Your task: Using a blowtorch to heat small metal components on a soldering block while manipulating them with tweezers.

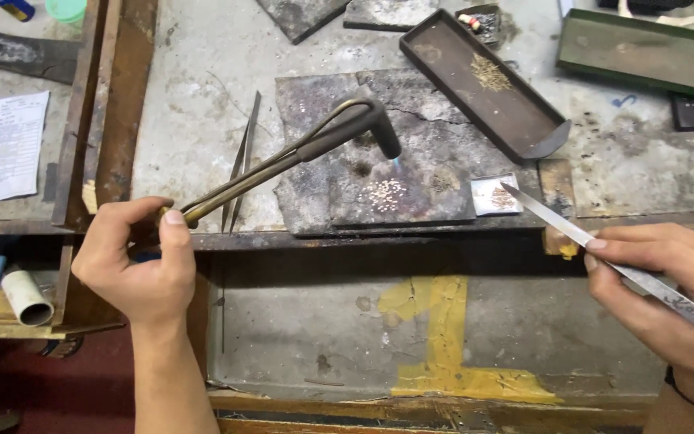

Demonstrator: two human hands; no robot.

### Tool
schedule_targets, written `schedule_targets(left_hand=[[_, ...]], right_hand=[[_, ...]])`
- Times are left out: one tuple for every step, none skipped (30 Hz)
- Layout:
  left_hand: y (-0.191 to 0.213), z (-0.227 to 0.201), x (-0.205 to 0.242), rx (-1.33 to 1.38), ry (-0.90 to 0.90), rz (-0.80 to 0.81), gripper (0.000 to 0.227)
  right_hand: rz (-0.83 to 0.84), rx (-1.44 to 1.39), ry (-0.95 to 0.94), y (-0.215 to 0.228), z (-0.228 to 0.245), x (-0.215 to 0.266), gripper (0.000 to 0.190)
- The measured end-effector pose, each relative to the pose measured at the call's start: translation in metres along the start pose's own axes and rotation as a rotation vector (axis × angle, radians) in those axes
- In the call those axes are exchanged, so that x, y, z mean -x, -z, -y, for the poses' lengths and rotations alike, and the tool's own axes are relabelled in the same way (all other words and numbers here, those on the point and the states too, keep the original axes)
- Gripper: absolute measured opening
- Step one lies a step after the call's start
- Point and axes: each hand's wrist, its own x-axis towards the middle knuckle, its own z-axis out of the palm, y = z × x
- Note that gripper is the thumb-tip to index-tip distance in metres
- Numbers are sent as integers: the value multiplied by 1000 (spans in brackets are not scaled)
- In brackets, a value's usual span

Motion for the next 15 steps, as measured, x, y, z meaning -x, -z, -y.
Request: schedule_targets(left_hand=[[-1,0,0,5,-5,0,18],[-2,0,0,11,-4,2,18],[-2,1,1,14,-4,7,18],[-2,1,1,17,-10,10,18],[-2,1,1,10,-9,8,18],[-2,2,2,3,-8,5,17],[-2,1,1,5,-11,5,17],[-2,0,1,10,-4,2,17],[-2,-1,1,14,4,1,18],[-2,0,2,14,2,2,18],[-2,1,2,15,1,0,18],[-2,2,2,16,-1,-1,18],[-2,2,2,18,-3,-2,18],[-2,2,2,13,4,0,18],[-1,2,2,7,12,4,18]], right_hand=[[-6,3,-3,2,-3,0,12],[27,7,11,5,-5,-1,13],[62,7,23,6,-8,0,15],[57,7,18,7,-9,-1,15],[93,14,33,9,-9,-3,14],[130,21,48,10,-9,-4,13],[127,22,47,12,-9,-4,13],[141,35,47,13,-9,-4,13],[156,48,47,13,-8,-5,13],[154,48,46,13,-9,-5,13],[161,50,39,12,-10,-5,13],[169,51,32,11,-11,-5,13],[166,53,32,11,-12,-4,13],[158,49,27,11,-14,-3,13],[152,45,21,10,-15,-2,14]])
